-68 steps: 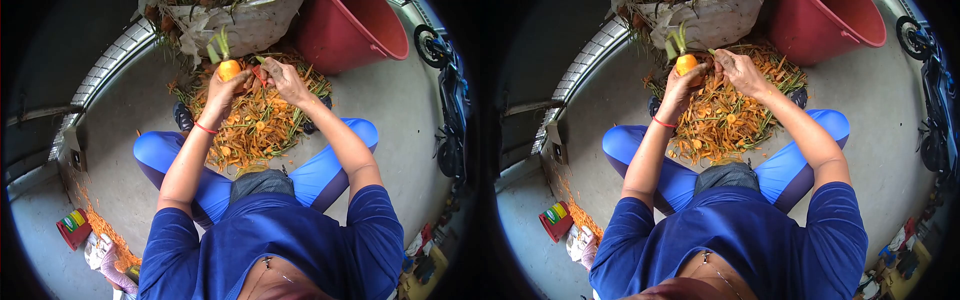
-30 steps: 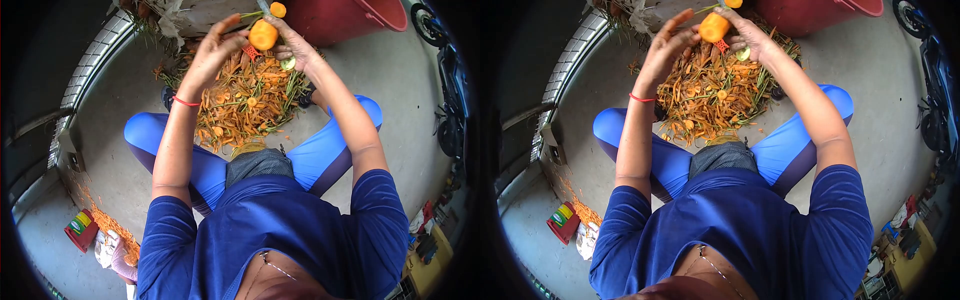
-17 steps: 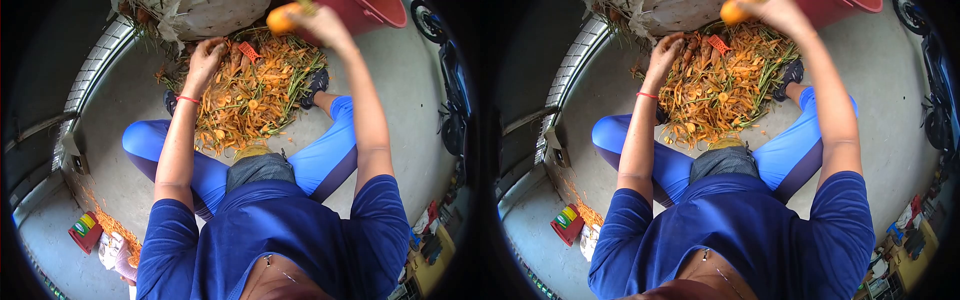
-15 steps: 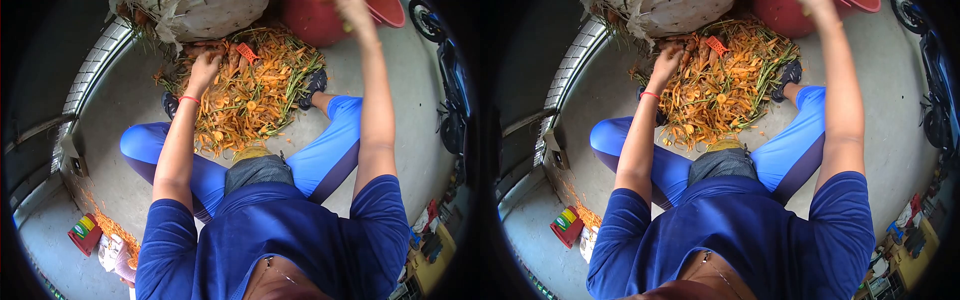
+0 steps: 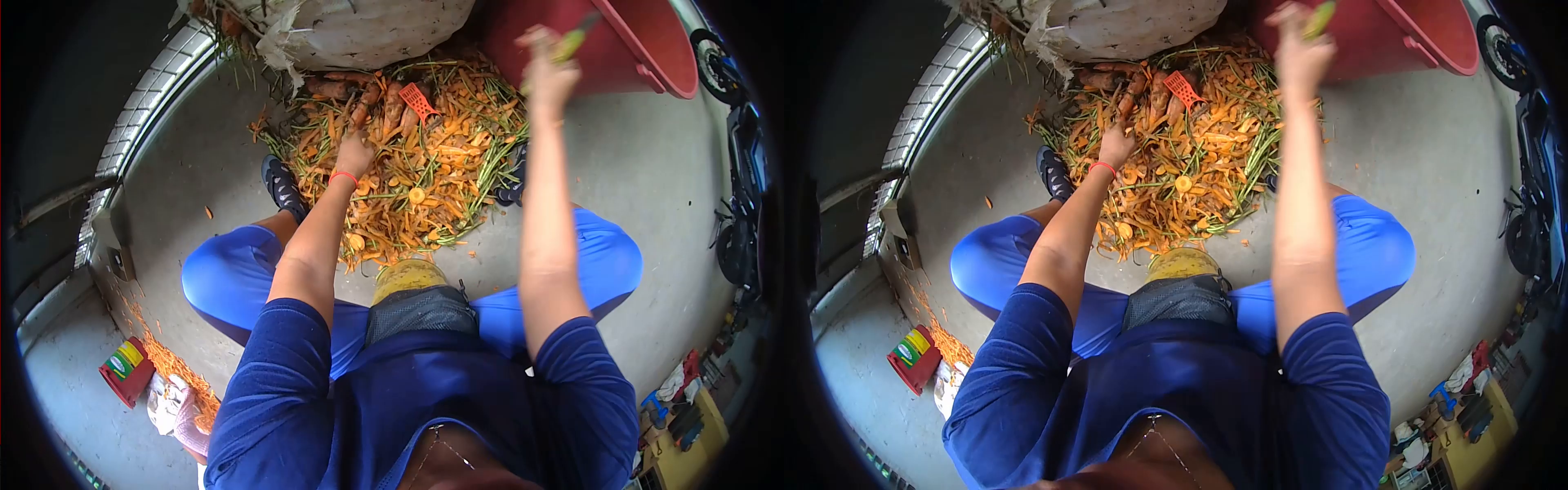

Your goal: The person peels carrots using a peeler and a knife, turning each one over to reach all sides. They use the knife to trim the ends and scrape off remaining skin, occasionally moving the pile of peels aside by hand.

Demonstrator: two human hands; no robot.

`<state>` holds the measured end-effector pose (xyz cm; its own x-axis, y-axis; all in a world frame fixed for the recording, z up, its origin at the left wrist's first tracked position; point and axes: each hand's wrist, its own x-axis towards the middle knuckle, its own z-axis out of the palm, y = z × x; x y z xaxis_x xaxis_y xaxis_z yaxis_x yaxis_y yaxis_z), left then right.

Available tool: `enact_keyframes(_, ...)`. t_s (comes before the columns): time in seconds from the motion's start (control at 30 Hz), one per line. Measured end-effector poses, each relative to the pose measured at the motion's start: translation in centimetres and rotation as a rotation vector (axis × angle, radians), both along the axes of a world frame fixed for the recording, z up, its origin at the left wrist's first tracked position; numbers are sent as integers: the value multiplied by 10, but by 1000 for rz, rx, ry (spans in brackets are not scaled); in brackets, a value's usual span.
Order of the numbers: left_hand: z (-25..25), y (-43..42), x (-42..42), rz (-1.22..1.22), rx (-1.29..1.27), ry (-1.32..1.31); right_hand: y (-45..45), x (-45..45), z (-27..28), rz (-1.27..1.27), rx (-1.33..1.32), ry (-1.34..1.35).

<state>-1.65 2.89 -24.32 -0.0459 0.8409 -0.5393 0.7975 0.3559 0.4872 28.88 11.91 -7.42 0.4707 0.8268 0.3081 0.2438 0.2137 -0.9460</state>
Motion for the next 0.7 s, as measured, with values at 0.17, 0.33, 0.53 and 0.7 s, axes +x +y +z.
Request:
enact_keyframes(0.17,-24,54,17,29,-70,-63,-46,-62,-144,102,-851,-56)
enact_keyframes(0.33,-31,68,45,-83,73,-168,-40,-76,-210,144,-779,-61)
enact_keyframes(0.53,-54,47,74,85,196,-39,6,-82,-225,499,-526,-390)
enact_keyframes(0.7,-43,41,78,-56,276,67,30,-76,-204,718,-849,-700)
